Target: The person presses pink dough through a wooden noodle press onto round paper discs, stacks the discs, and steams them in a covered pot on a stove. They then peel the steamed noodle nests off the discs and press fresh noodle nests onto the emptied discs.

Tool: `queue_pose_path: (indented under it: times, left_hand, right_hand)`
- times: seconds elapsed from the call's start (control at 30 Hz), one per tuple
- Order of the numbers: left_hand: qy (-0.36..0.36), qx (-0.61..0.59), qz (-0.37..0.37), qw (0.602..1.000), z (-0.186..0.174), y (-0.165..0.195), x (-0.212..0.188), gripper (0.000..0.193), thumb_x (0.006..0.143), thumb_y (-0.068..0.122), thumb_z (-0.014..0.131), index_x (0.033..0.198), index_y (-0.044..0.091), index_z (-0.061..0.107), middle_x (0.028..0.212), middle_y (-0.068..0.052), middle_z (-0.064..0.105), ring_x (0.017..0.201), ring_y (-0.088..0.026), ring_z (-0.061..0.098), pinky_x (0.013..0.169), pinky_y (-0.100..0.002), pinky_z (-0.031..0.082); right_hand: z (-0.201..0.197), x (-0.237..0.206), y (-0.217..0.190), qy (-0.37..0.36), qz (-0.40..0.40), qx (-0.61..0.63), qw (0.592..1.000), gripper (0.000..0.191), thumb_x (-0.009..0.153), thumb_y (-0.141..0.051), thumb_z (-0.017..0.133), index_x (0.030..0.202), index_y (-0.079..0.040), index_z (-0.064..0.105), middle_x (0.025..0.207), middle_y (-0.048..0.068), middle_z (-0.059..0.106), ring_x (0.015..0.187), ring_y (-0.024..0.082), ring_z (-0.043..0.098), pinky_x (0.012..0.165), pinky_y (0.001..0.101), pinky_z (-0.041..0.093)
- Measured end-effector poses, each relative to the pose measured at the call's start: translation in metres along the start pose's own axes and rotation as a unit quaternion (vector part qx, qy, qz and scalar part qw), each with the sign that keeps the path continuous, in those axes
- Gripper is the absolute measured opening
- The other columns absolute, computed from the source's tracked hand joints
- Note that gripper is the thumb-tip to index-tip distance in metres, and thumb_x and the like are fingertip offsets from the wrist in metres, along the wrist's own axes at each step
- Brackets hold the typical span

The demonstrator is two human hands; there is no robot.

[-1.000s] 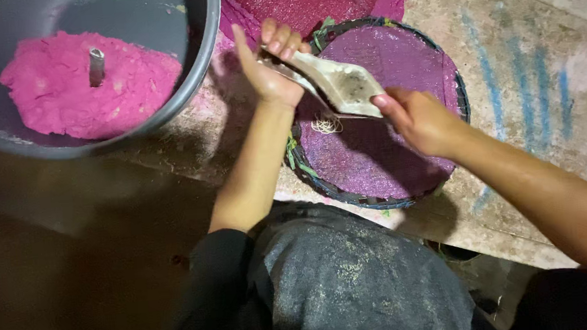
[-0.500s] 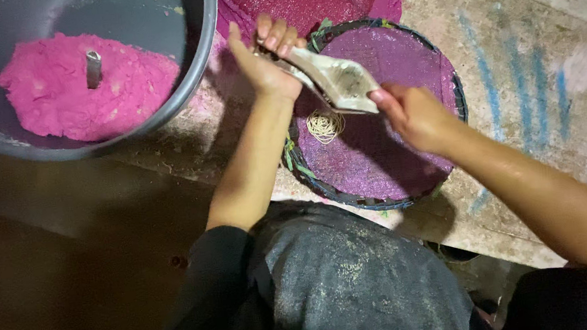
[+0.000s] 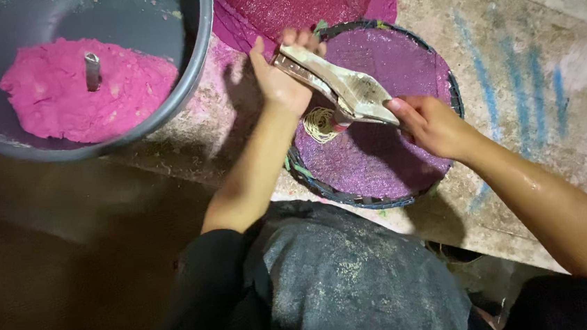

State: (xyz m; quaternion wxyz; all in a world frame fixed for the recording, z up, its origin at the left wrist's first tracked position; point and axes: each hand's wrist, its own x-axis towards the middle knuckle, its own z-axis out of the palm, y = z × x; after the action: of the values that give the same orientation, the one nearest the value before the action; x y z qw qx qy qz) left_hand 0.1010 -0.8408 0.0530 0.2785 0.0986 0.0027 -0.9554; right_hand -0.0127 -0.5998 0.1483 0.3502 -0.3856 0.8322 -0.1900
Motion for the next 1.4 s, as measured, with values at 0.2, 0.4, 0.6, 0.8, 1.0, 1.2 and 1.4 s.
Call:
queue_pose_path:
  times: [0.2, 0.4, 0.6, 0.8, 1.0, 1.2, 1.4]
  left_hand:
    - [0.007, 0.473, -0.209, 0.856, -0.039, 0.011, -0.034, 0.080, 0.098, 0.068, 0.014, 0.137, 0.011, 0.053, 0.099, -0.001, 0.068, 0.062, -0.008, 0.041, 0.052, -0.026, 0.029]
    - [0.010, 0.535, -0.278, 0.797, -0.067, -0.004, -0.030, 0.099, 0.098, 0.082, 0.011, 0.163, 0.009, 0.027, 0.088, -0.001, 0.051, 0.051, -0.007, 0.028, 0.041, -0.025, 0.021]
    - [-0.142, 0.851, -0.075, 0.499, -0.039, 0.007, -0.031, 0.085, 0.107, 0.068, 0.017, 0.166, 0.009, 0.003, 0.116, -0.012, 0.074, 0.104, -0.017, 0.051, 0.095, -0.038, 0.037]
    - [-0.158, 0.964, 0.049, 0.208, 0.049, 0.033, -0.055, 0.064, 0.098, 0.042, 0.063, 0.147, 0.005, 0.043, 0.118, -0.021, 0.068, 0.107, -0.037, 0.065, 0.092, -0.051, 0.052]
    - [-0.360, 0.868, 0.155, 0.304, 0.135, 0.078, -0.089, 0.058, 0.087, 0.038, 0.079, 0.122, -0.003, 0.059, 0.117, -0.022, 0.066, 0.114, -0.034, 0.060, 0.095, -0.047, 0.051]
    - [-0.541, 0.656, -0.181, 0.494, 0.163, 0.175, -0.127, 0.050, 0.089, 0.033, 0.076, 0.121, -0.003, 0.061, 0.114, -0.020, 0.067, 0.110, -0.032, 0.062, 0.093, -0.045, 0.052]
    - [-0.588, 0.511, -0.331, 0.533, 0.165, 0.297, -0.157, 0.042, 0.091, 0.027, 0.073, 0.119, -0.002, 0.063, 0.111, -0.018, 0.068, 0.105, -0.030, 0.063, 0.091, -0.044, 0.053]
  right_hand:
    - [0.003, -0.011, 0.020, 0.001, -0.015, 0.050, 0.999, 0.049, 0.104, -0.047, 0.040, 0.097, -0.007, 0.066, 0.061, 0.007, 0.058, 0.057, 0.018, 0.057, 0.056, 0.0366, 0.047]
    - [0.019, 0.006, 0.050, 0.070, -0.044, 0.095, 0.992, 0.055, 0.111, -0.047, 0.041, 0.086, 0.000, 0.058, 0.064, 0.007, 0.057, 0.058, 0.016, 0.057, 0.057, 0.0355, 0.047]
    - [0.019, 0.031, 0.088, 0.138, -0.060, 0.095, 0.984, 0.056, 0.112, -0.050, 0.038, 0.091, -0.003, 0.061, 0.065, 0.005, 0.061, 0.056, 0.015, 0.059, 0.055, 0.0325, 0.047]
    - [-0.012, 0.023, 0.047, 0.104, -0.125, 0.111, 0.980, 0.038, 0.100, -0.038, 0.059, 0.117, -0.005, 0.063, 0.070, 0.000, 0.062, 0.059, 0.011, 0.059, 0.054, 0.0298, 0.049]
    - [-0.046, -0.027, -0.100, 0.080, -0.369, -0.120, 0.918, 0.049, 0.086, -0.052, 0.074, 0.099, -0.005, 0.068, 0.069, 0.005, 0.060, 0.057, 0.021, 0.061, 0.056, 0.0349, 0.047]
    - [-0.068, 0.010, -0.254, 0.134, -0.710, -0.338, 0.603, 0.064, 0.088, -0.072, 0.064, 0.083, -0.009, 0.059, 0.070, 0.010, 0.057, 0.063, 0.031, 0.062, 0.053, 0.0413, 0.047]
    - [0.030, 0.030, -0.313, -0.230, -0.491, -0.116, 0.832, 0.047, 0.100, -0.053, 0.058, 0.097, -0.006, 0.063, 0.074, 0.010, 0.064, 0.065, 0.030, 0.064, 0.061, 0.0464, 0.047]
